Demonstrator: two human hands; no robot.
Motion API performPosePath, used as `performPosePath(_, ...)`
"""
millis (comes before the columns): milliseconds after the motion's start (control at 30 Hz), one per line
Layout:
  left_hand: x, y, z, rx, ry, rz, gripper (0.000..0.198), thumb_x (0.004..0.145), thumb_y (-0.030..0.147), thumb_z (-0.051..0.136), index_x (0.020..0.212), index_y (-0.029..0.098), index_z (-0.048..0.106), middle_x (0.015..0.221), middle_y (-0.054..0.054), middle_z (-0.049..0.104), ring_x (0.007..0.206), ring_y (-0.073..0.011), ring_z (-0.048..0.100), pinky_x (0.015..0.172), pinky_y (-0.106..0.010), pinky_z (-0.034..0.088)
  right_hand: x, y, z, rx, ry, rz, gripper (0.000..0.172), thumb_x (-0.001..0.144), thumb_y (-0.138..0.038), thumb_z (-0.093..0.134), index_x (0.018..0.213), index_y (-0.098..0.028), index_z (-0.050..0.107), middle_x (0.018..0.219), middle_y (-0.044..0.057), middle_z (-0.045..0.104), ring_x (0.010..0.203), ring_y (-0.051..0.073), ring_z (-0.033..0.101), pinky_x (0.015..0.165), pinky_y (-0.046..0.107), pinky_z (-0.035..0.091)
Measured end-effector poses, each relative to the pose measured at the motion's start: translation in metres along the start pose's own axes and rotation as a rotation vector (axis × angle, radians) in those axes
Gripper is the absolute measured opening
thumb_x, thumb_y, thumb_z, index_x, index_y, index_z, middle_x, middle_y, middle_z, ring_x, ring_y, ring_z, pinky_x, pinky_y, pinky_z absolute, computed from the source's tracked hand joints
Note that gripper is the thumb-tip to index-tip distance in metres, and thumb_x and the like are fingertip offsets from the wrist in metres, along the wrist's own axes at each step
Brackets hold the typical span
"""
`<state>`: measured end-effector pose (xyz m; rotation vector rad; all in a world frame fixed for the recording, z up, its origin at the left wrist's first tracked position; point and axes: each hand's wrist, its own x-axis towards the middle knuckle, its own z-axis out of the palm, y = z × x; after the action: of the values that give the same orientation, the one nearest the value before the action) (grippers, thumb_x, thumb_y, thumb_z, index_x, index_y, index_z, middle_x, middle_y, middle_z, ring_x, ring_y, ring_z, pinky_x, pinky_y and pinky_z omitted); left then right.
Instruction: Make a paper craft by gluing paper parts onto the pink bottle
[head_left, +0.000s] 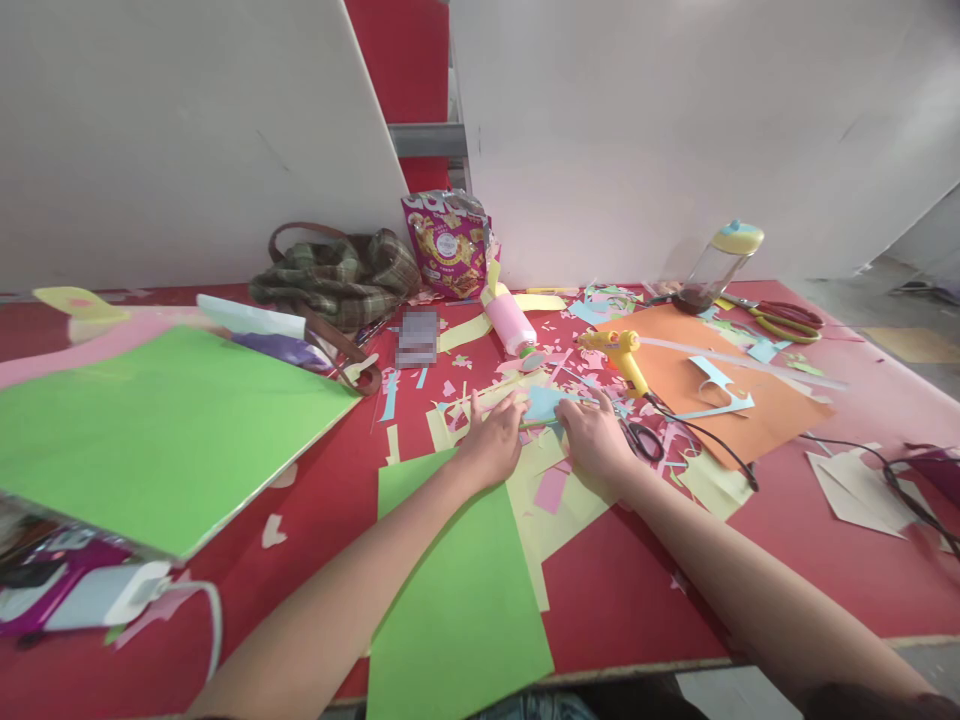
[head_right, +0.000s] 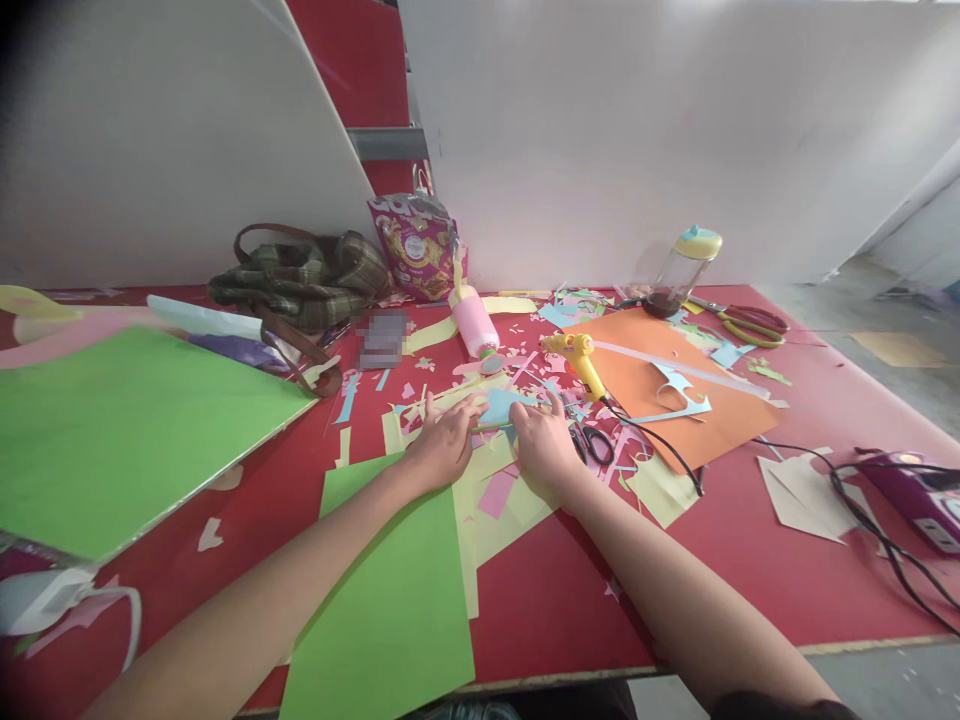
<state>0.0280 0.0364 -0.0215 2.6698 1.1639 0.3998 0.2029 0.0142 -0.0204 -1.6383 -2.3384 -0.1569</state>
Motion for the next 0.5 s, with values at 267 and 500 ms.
performPosePath(267, -0.0016, -0.0006, 0.0002, -0.049, 0.056, -0.001, 0.042, 0.075, 0.007, 0.027, 0.116, 0.015, 0.026, 0.124, -0.011, 0.041, 0.121, -0.0219, 0.023, 0.095, -0.06, -0.002, -0.0008, 0.001, -0.0058, -0.025, 0.187, 0.099, 0.021, 0.072, -0.003, 0.032, 0.072, -0.019, 0.046, 0.067, 0.001, 0.056, 0.071, 0.016, 0.05, 0.092, 0.042, 0.011)
performPosePath(500, -0.0037, -0.0006, -0.0035, 0.016, 0.245, -0.006, 0.03, 0.081, 0.017, 0.029, 0.109, 0.015, 0.036, 0.112, -0.008, 0.051, 0.115, -0.0211, 0.033, 0.098, -0.05, 0.009, 0.0001, 0.0018, -0.0099, 0.035, 0.246, 0.124, 0.019, 0.079, -0.01, 0.033, 0.077, -0.02, 0.049, 0.077, 0.001, 0.06, 0.076, 0.014, 0.052, 0.093, 0.039, 0.01)
